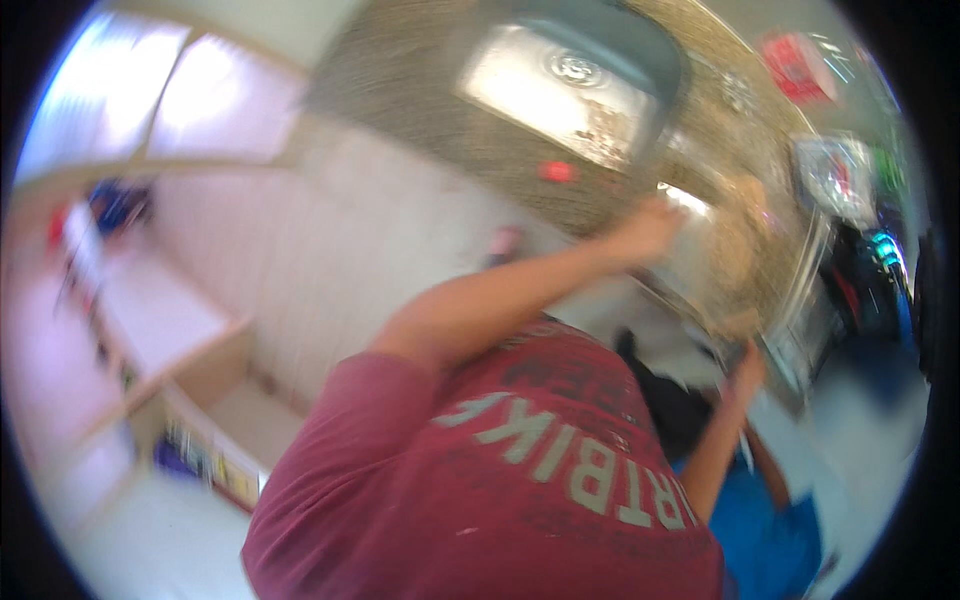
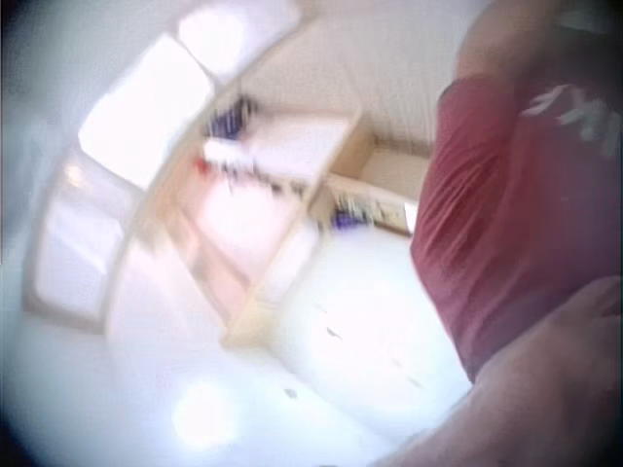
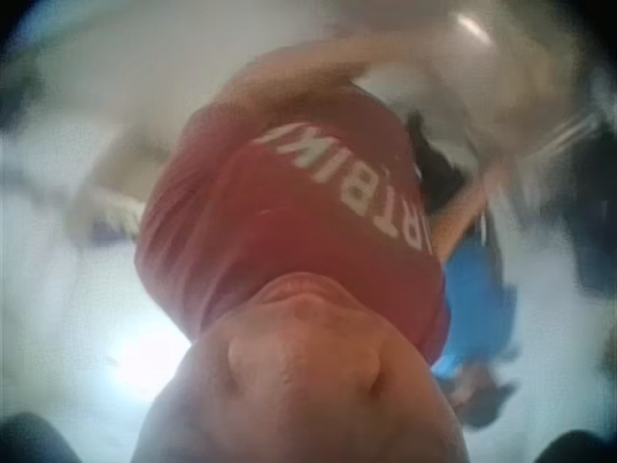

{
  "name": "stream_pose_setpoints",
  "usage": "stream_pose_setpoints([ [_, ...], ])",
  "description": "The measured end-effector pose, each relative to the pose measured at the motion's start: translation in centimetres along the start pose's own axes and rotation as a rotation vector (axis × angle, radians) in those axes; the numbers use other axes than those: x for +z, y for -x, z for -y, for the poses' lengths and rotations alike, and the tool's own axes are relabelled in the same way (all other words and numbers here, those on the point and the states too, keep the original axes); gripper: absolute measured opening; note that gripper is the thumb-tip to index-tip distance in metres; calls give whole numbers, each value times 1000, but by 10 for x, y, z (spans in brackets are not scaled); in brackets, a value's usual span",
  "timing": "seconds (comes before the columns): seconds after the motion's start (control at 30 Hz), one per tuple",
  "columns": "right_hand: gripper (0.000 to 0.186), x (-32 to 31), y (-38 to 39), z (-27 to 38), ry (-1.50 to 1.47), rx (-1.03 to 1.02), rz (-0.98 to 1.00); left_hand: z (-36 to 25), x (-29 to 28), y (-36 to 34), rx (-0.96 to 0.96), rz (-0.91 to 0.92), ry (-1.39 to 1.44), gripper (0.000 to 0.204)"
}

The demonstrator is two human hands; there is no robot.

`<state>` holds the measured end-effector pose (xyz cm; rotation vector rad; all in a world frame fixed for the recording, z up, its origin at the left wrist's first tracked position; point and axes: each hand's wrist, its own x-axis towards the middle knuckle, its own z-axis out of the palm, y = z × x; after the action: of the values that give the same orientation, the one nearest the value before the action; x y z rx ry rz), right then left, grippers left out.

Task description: The person scoops grout from a hawk onto a trowel and applies it to the gaps between floor tiles. They then use a rubber float to press and smooth the grout into the joints, working across multiple tile sections while kneeling.

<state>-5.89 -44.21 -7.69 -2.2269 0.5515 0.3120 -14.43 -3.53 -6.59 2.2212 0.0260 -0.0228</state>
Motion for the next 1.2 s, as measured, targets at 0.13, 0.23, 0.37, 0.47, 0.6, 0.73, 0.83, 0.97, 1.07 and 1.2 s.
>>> stream_pose_setpoints([
  [0.13, 65, 57, -2, 35, -271, -153, -56, 8, -12, 2, -463, -92, 987, 42],
  [0.23, 51, 87, -7, 95, -203, -223, -92, -5, -23, 6, -491, -123, 1147, 34],
  [0.37, 44, 72, -4, 136, -238, -315, -8, -11, -35, 6, -453, -96, 1131, 32],
  [0.47, 39, 53, 17, 115, -342, -224, -48, -4, -38, 10, -425, -116, 1102, 32],
  [0.6, 39, 66, 54, 65, -245, -141, -94, 12, -42, 19, -412, -133, 984, 32],
  [0.73, 38, 127, 65, 66, -302, -165, -261, 14, -44, 21, -422, -85, 1038, 32],
  [0.83, 36, 160, 35, 108, -551, -141, -265, 8, -43, 16, -448, -41, 1067, 33],
  [0.97, 36, 128, -14, 141, -603, -242, -74, 6, -43, 13, -376, -63, 1001, 32],
  [1.07, 39, 71, -49, 137, -516, -300, 206, 15, -45, 20, -380, -104, 974, 33],
  [1.2, 46, 26, -106, 142, -186, -217, 250, 28, -48, 32, -419, -131, 927, 33],
])
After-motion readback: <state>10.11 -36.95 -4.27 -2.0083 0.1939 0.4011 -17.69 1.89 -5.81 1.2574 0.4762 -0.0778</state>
